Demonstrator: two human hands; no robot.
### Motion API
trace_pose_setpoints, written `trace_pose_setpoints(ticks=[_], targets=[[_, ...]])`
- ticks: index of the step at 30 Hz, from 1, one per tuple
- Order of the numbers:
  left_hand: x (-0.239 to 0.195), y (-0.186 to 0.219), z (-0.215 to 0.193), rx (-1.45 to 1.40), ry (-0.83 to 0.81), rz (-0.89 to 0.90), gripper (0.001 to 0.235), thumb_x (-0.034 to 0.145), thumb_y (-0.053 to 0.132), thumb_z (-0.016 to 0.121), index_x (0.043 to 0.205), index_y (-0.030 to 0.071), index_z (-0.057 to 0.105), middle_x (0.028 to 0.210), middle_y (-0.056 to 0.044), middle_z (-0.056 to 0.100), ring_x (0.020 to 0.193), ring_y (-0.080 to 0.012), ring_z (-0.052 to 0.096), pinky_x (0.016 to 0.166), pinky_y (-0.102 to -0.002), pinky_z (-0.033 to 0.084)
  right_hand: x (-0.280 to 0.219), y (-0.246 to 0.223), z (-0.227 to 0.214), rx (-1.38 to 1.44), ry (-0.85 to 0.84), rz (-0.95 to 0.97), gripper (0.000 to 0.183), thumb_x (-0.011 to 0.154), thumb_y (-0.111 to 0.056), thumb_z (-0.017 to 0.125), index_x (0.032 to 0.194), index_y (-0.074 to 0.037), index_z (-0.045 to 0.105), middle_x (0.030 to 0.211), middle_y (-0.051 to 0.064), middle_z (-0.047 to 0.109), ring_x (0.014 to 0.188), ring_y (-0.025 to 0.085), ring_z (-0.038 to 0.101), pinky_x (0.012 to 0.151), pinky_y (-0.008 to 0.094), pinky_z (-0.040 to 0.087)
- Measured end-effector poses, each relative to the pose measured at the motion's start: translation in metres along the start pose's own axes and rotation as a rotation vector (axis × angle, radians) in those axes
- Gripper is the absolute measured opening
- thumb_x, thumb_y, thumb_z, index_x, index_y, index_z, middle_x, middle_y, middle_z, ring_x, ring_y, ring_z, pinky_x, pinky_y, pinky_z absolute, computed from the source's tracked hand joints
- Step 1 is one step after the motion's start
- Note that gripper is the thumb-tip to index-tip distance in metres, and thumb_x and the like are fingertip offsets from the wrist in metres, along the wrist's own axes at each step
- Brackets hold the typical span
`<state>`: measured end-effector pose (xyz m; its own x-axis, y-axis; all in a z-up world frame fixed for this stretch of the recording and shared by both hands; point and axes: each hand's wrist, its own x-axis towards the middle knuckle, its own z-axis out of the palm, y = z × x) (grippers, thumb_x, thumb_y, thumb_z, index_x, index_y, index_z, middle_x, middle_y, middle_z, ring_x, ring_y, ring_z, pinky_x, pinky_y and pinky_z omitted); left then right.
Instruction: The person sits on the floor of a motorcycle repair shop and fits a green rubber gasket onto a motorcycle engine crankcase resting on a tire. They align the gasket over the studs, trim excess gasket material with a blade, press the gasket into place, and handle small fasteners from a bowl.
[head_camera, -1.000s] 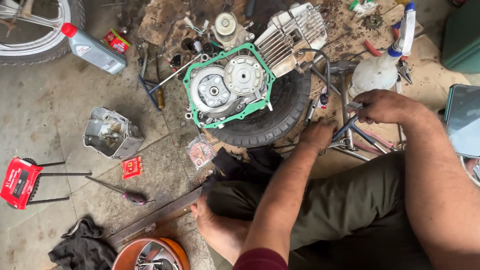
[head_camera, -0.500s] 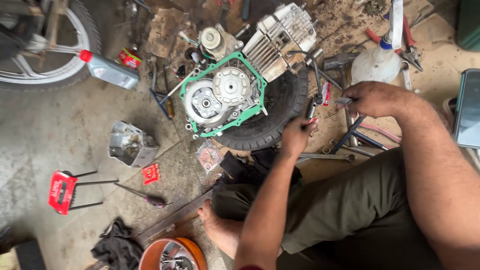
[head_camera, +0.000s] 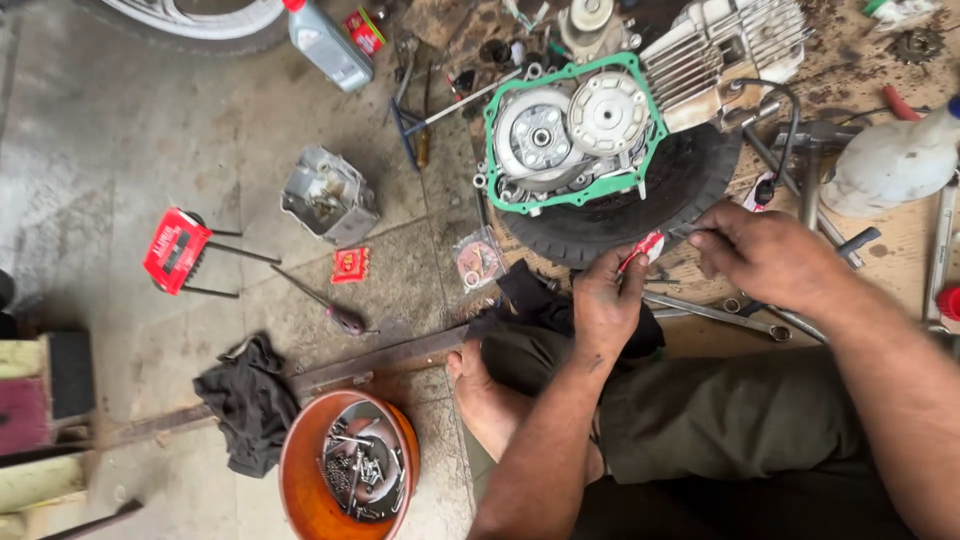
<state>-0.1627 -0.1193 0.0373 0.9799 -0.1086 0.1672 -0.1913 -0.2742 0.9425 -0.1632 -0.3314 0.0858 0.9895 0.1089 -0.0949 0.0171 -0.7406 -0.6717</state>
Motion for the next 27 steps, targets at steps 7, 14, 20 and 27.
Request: trace_pose_setpoints(ticks=[7, 14, 20, 27], targets=[[0.018, -0.01, -0.009, 0.067, 0.038, 0.108, 0.011, 0.098, 0.015, 0.075, 0.102, 0.005, 0.07, 0.09, -0.012, 0.074, 0.074, -0.0212, 0.074, 0.064, -0.035, 0.058, -0.003, -0.023, 0.032, -0.2, 0.317, -0.201, 0.019, 0.098, -0.028, 0.071, 0.098, -0.009, 0.069, 0.068, 0.009, 0.069, 0.06, 0.03, 0.07, 0.057, 0.045, 0.056], [0.022, -0.014, -0.013, 0.042, 0.058, 0.163, 0.011, 0.095, 0.01, 0.076, 0.096, 0.005, 0.066, 0.087, -0.008, 0.071, 0.075, -0.0209, 0.071, 0.064, -0.035, 0.057, 0.004, -0.019, 0.052, -0.347, 0.398, -0.284, 0.021, 0.103, -0.024, 0.073, 0.098, -0.006, 0.064, 0.066, 0.01, 0.065, 0.06, 0.031, 0.068, 0.056, 0.045, 0.054], [0.019, -0.004, -0.012, 0.012, 0.053, 0.175, 0.011, 0.097, 0.008, 0.073, 0.095, 0.005, 0.063, 0.089, -0.007, 0.069, 0.074, -0.0183, 0.071, 0.06, -0.033, 0.057, 0.006, -0.024, 0.059, -0.398, 0.437, -0.286, 0.021, 0.106, -0.022, 0.073, 0.101, -0.005, 0.061, 0.065, 0.009, 0.064, 0.06, 0.03, 0.068, 0.055, 0.044, 0.054], [0.021, -0.008, -0.008, 0.071, 0.069, 0.164, 0.01, 0.098, 0.009, 0.073, 0.097, 0.006, 0.064, 0.095, -0.006, 0.073, 0.08, -0.0166, 0.076, 0.06, -0.029, 0.061, -0.001, -0.036, 0.049, -0.171, 0.359, -0.243, 0.02, 0.104, -0.011, 0.064, 0.121, -0.001, 0.062, 0.077, 0.009, 0.07, 0.067, 0.027, 0.072, 0.06, 0.039, 0.058]])
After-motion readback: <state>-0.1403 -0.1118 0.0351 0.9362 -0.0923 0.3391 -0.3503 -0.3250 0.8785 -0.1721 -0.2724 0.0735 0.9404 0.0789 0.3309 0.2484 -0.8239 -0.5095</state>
